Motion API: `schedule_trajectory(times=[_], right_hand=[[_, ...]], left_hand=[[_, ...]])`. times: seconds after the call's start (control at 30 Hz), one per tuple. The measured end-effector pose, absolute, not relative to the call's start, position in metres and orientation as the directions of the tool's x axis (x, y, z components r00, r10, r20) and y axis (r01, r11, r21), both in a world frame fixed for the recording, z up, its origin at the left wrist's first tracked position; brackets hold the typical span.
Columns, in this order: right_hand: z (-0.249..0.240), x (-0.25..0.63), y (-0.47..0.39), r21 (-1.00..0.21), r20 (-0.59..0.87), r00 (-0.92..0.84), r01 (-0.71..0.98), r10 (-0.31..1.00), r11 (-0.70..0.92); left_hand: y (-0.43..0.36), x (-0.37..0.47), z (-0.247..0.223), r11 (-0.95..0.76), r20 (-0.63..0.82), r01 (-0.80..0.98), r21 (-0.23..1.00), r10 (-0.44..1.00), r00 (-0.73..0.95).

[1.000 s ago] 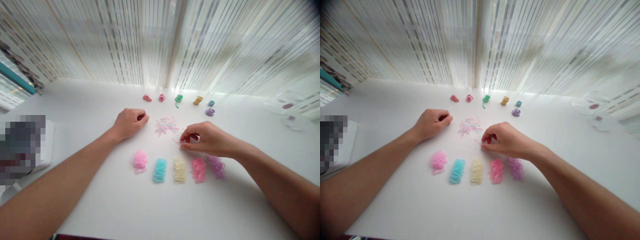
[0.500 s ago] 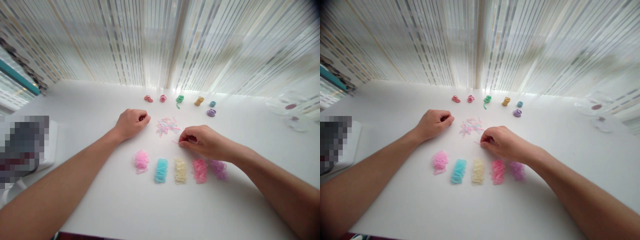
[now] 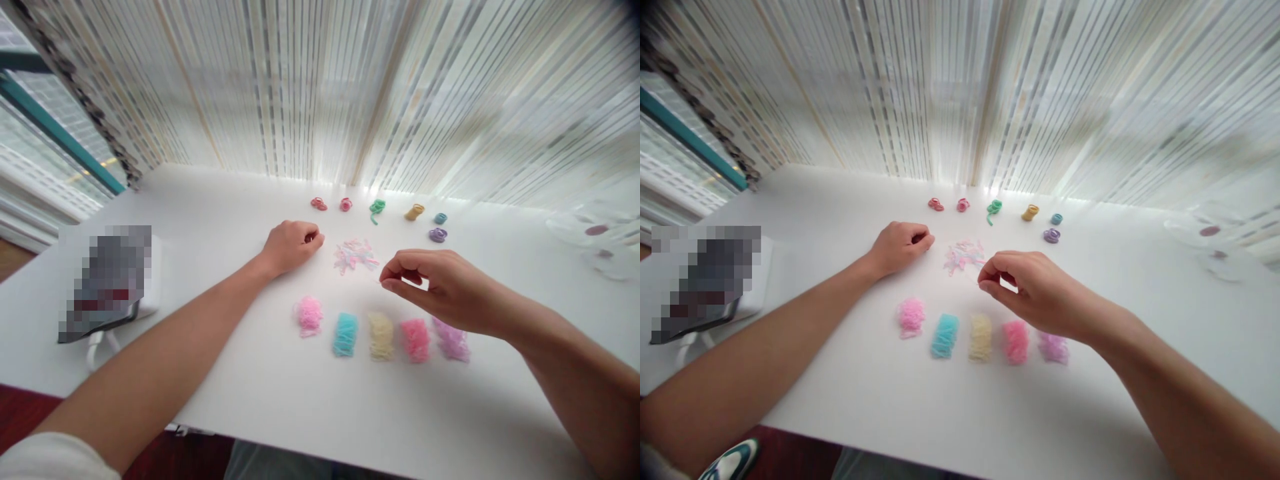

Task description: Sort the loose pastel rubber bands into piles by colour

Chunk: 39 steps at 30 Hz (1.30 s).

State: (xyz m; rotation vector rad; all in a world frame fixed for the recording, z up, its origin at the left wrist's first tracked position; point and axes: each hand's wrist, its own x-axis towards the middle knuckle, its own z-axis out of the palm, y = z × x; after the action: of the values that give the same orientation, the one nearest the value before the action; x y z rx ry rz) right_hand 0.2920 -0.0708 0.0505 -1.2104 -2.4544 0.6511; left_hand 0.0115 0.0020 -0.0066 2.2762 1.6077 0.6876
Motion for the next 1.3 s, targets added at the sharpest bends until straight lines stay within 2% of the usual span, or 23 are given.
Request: schedule_trajectory(times=[0.3, 0.57, 0.77, 0.97, 1.3], right_hand=[[0.074, 0.233, -0.085, -0.535, 0.108, -0.674, 0.58, 0.731, 0.614], [0.051, 0.211, -0.08, -0.504, 0.032, -0.752, 0.557, 0.658, 0.66], [0.037, 0.207, -0.08, -0.528, 0.012, -0.752, 0.555, 0.659, 0.643], [0.034, 0.205, -0.077, -0.496, -0.004, -0.741, 0.584, 0.671, 0.642], [0.083, 0.254, -0.076, -0.392, 0.248, -0.656, 0.605, 0.713, 0.693]], left_hand=[[0.003, 0.013, -0.01, -0.347, 0.234, 0.808, 0.476, 0.936, 0.264], [0.003, 0.015, -0.012, -0.35, 0.24, 0.797, 0.492, 0.934, 0.263], [0.002, 0.013, -0.013, -0.358, 0.239, 0.795, 0.489, 0.932, 0.272], [0.003, 0.013, -0.014, -0.358, 0.239, 0.807, 0.47, 0.931, 0.274], [0.002, 0.012, -0.012, -0.342, 0.224, 0.802, 0.49, 0.938, 0.264]])
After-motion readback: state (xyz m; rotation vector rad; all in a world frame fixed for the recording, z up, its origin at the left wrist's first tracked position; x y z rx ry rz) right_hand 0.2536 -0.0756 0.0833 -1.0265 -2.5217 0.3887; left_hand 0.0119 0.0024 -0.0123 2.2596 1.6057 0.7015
